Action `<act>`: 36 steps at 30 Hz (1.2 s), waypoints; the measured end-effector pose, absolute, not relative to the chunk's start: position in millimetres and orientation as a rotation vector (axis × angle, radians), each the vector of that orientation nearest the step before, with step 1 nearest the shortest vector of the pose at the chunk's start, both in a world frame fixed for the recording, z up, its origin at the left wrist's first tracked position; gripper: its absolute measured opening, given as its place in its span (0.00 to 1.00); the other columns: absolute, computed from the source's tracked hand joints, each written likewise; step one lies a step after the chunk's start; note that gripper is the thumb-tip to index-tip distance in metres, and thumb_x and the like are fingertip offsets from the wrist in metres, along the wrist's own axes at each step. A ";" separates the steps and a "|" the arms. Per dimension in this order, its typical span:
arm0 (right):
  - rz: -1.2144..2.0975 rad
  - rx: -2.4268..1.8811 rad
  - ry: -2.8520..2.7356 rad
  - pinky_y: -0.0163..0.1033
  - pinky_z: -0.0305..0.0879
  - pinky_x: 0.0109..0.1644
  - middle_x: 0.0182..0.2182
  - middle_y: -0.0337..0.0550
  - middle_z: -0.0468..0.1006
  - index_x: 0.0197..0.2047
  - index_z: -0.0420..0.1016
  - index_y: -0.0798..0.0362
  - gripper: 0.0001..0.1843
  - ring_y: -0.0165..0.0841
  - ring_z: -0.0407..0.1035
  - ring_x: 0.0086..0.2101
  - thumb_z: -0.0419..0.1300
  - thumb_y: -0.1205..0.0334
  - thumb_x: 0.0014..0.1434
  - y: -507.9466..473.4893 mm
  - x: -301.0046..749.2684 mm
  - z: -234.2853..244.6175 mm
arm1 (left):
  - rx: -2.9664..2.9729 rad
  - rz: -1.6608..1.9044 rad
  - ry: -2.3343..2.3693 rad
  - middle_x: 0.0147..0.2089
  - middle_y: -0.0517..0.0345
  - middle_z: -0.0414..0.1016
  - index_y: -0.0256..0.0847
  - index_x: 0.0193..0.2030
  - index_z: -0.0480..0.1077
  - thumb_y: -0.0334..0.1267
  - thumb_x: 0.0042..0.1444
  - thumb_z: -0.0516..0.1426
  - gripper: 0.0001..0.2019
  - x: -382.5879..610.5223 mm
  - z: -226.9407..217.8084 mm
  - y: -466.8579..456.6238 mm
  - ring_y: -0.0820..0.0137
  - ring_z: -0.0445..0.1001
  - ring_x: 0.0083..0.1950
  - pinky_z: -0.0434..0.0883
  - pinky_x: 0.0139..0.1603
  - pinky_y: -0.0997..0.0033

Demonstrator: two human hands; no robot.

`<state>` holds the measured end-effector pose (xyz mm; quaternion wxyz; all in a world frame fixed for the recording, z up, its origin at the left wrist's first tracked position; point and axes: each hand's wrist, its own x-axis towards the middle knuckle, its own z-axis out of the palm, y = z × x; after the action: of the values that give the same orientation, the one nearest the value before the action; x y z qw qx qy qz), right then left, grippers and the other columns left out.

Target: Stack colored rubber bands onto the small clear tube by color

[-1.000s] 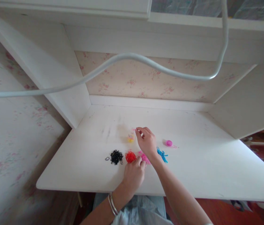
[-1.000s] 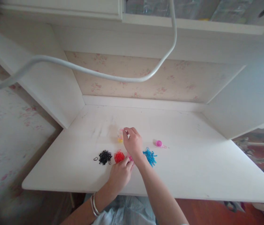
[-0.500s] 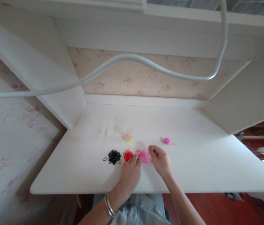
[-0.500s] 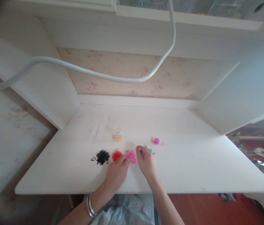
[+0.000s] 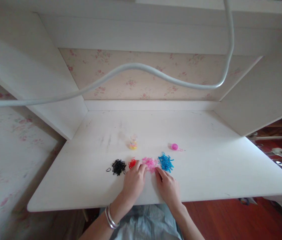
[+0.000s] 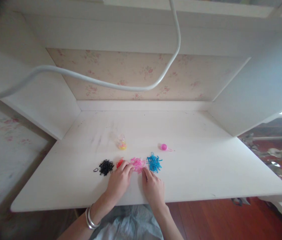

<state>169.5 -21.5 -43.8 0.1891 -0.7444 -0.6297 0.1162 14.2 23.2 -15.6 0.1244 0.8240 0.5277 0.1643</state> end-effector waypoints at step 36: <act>0.639 -1.805 -1.188 0.36 0.65 0.37 0.35 0.44 0.79 0.44 0.76 0.52 0.23 0.35 0.72 0.33 0.47 0.46 0.63 -13.3 166.6 -31.9 | 2.155 1.259 1.584 0.36 0.58 0.71 0.41 0.41 0.74 0.41 0.63 0.49 0.13 -20.0 42.1 117.3 0.74 0.69 0.35 0.67 0.39 0.75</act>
<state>166.6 -13.3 -31.9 0.4296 -0.7232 -0.4762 0.2562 -20.0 117.3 42.1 0.0923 0.7258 0.5336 0.4242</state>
